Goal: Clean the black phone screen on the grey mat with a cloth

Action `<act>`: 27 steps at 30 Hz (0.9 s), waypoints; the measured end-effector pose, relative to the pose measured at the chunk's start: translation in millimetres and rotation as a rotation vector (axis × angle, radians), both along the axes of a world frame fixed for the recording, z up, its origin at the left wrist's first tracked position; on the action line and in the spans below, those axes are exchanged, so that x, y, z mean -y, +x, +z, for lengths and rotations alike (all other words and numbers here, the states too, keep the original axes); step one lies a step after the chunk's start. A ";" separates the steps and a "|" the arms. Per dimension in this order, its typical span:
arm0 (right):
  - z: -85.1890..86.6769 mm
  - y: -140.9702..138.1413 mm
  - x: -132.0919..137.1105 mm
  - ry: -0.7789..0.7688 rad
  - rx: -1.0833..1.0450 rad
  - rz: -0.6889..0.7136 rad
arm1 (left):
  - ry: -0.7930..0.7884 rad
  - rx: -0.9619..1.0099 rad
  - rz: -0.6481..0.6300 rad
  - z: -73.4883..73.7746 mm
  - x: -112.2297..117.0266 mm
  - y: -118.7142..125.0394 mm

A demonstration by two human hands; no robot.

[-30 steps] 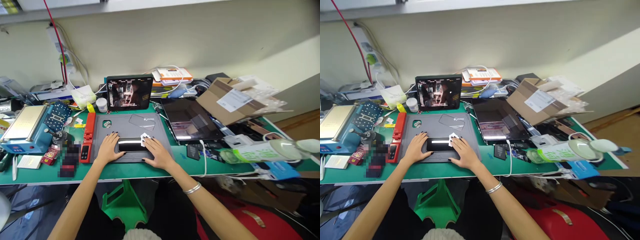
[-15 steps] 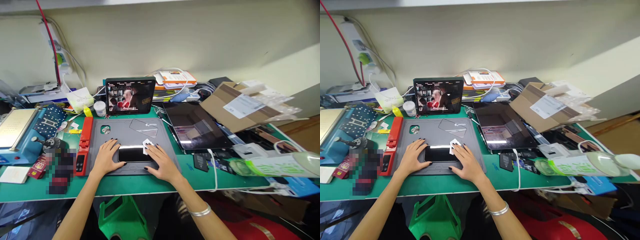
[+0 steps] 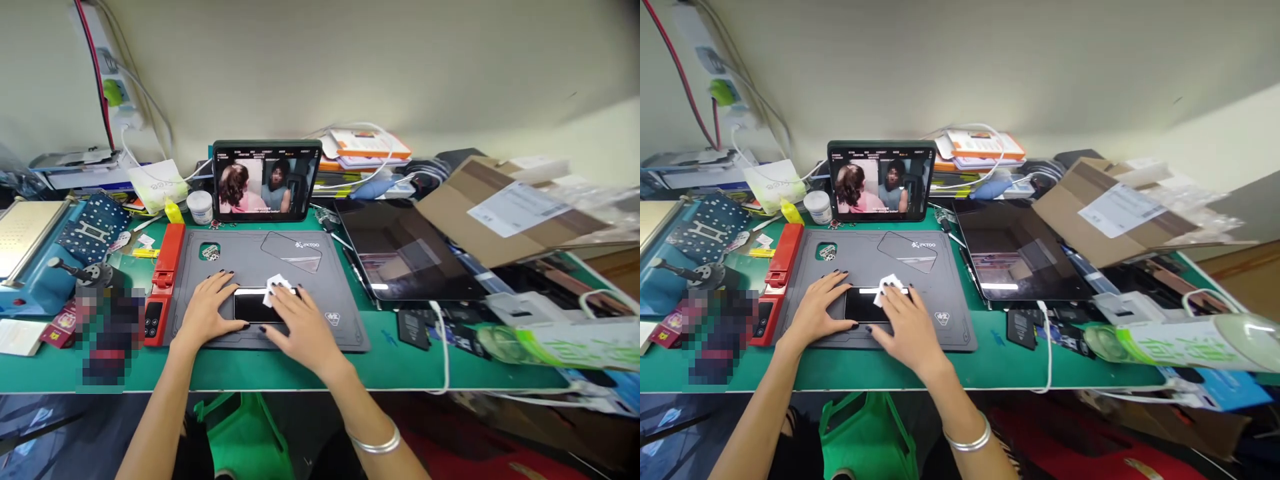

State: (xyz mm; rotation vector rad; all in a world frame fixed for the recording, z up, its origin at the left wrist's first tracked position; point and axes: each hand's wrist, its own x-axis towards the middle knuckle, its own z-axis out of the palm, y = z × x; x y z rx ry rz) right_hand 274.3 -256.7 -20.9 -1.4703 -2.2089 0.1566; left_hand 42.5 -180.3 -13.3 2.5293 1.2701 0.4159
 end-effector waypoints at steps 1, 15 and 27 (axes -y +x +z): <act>4.6 -8.8 0.7 -0.027 0.023 0.026 | 0.000 0.003 0.000 0.5 -0.2 -0.1; 10.4 -20.3 17.3 -0.181 0.127 0.117 | -0.002 -0.025 -0.017 1.9 -0.7 -0.7; 21.2 -13.3 20.4 -0.267 0.204 0.079 | -0.064 -0.071 -0.018 12.1 -8.0 0.2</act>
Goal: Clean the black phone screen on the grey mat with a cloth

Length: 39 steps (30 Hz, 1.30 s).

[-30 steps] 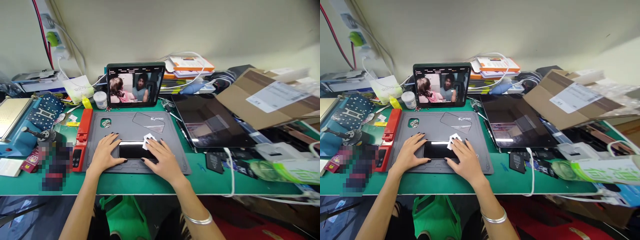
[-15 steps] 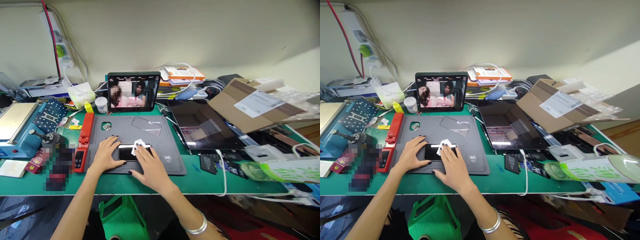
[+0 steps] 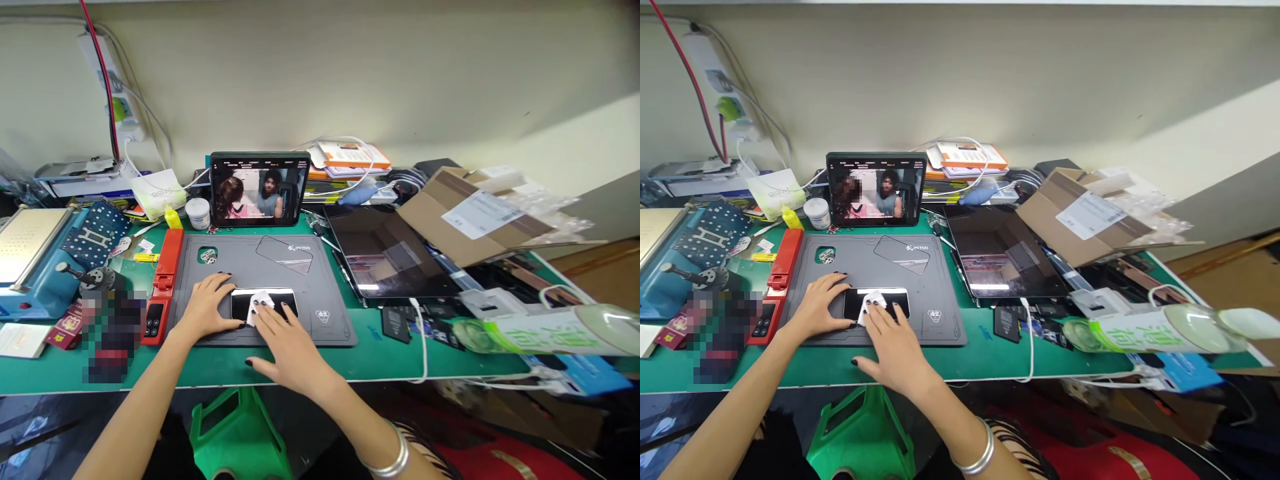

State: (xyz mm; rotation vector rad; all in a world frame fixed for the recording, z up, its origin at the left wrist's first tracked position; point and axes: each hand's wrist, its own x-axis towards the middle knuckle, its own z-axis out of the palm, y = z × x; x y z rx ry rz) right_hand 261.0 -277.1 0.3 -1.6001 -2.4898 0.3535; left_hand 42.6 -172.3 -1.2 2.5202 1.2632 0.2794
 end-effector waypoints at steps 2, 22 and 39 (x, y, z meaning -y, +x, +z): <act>2.6 9.3 -3.7 -0.011 0.015 -0.049 | -0.030 -0.015 0.015 3.0 -1.1 3.2; -15.5 20.9 10.0 0.039 0.016 -0.042 | -0.112 -0.010 0.070 2.1 -1.9 10.0; -15.4 35.7 -1.9 0.042 -0.012 -0.010 | -0.064 0.006 0.002 -8.4 0.9 -3.8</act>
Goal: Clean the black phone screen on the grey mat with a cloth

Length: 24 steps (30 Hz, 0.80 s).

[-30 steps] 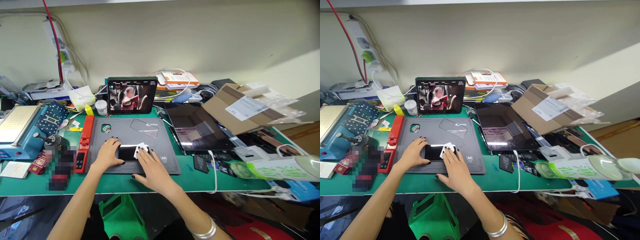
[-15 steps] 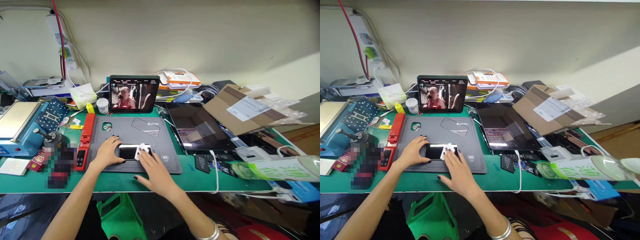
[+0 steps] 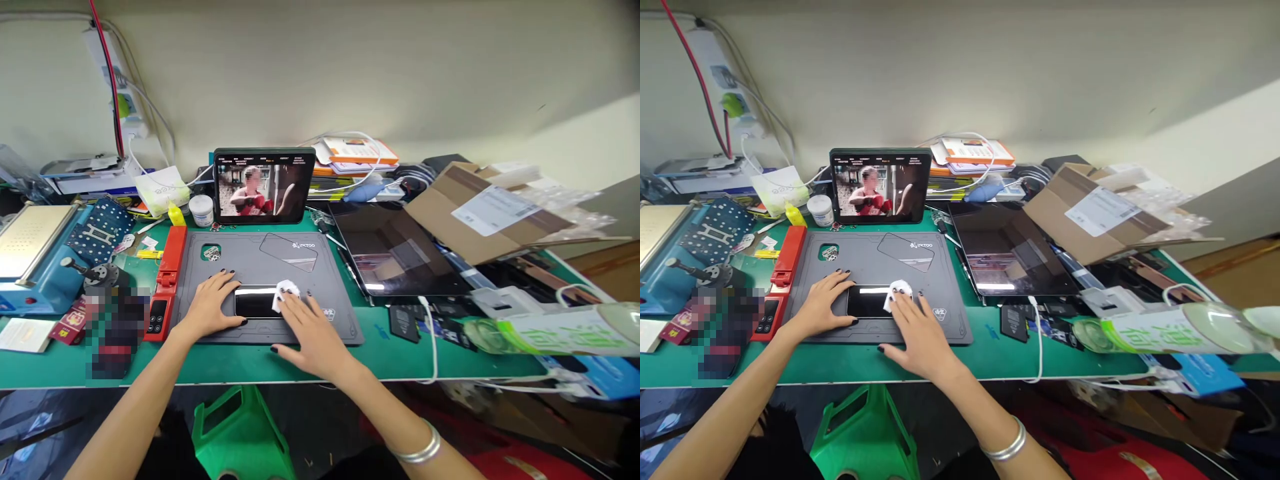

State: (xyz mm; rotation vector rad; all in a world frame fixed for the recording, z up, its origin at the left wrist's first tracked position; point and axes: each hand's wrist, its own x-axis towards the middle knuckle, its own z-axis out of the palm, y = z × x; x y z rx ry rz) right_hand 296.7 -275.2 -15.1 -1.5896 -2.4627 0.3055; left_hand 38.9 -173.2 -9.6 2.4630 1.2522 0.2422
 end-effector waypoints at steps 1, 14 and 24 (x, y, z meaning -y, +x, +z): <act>1.8 -1.0 -1.5 -0.004 0.001 0.038 | 0.004 -0.003 -0.001 0.7 0.2 0.1; 2.0 -3.7 -16.2 0.039 0.006 0.077 | 0.170 -0.031 0.008 -9.9 12.7 2.7; 12.2 -43.1 -23.1 -0.118 -0.151 0.260 | 0.258 -0.036 -0.035 -10.7 13.4 3.5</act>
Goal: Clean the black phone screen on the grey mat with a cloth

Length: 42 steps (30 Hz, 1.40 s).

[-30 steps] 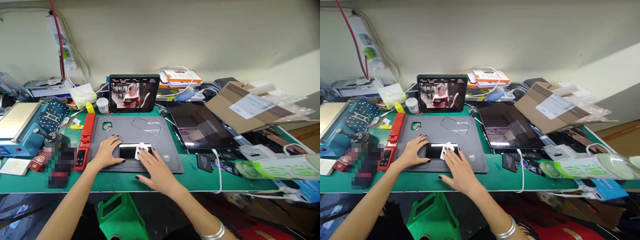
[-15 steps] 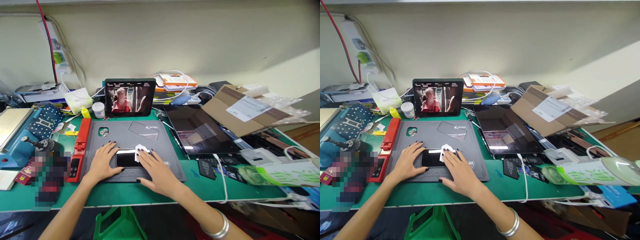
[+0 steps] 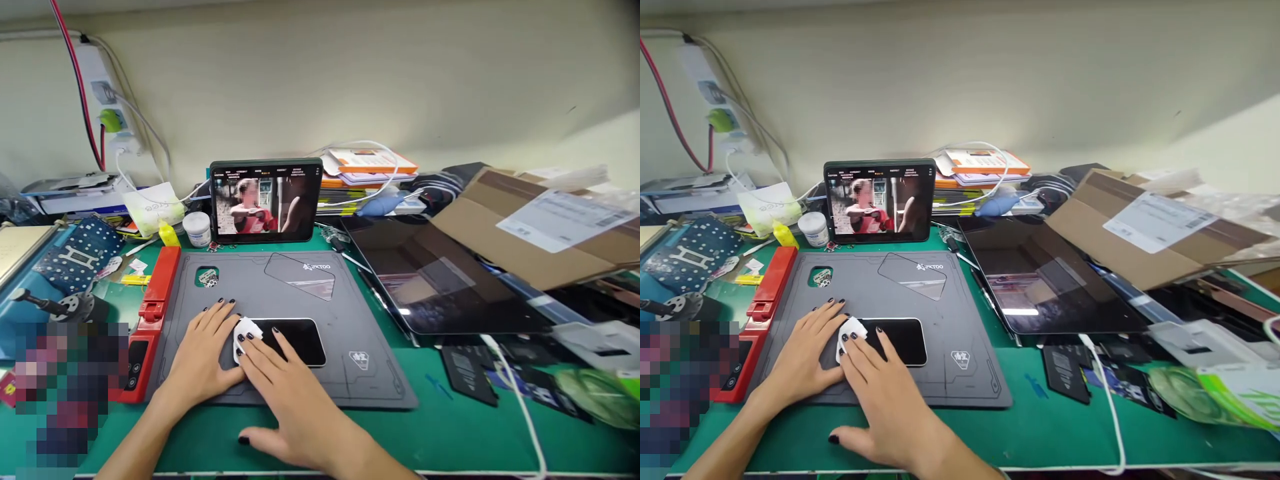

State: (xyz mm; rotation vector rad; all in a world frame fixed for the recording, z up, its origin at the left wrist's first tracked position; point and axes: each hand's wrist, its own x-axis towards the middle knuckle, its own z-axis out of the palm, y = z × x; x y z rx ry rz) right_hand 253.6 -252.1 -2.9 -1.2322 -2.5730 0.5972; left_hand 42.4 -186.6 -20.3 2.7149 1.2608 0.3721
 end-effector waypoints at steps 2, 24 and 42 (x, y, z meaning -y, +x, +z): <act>2.0 5.6 -4.5 -0.020 0.022 -0.001 | 0.000 0.011 0.004 -1.3 -0.1 -0.5; -0.8 2.0 0.4 0.065 0.108 -0.097 | 0.000 0.085 -0.022 4.3 0.9 3.1; -15.0 12.3 17.3 0.213 0.143 -0.166 | -0.008 0.065 -0.023 2.6 4.4 3.6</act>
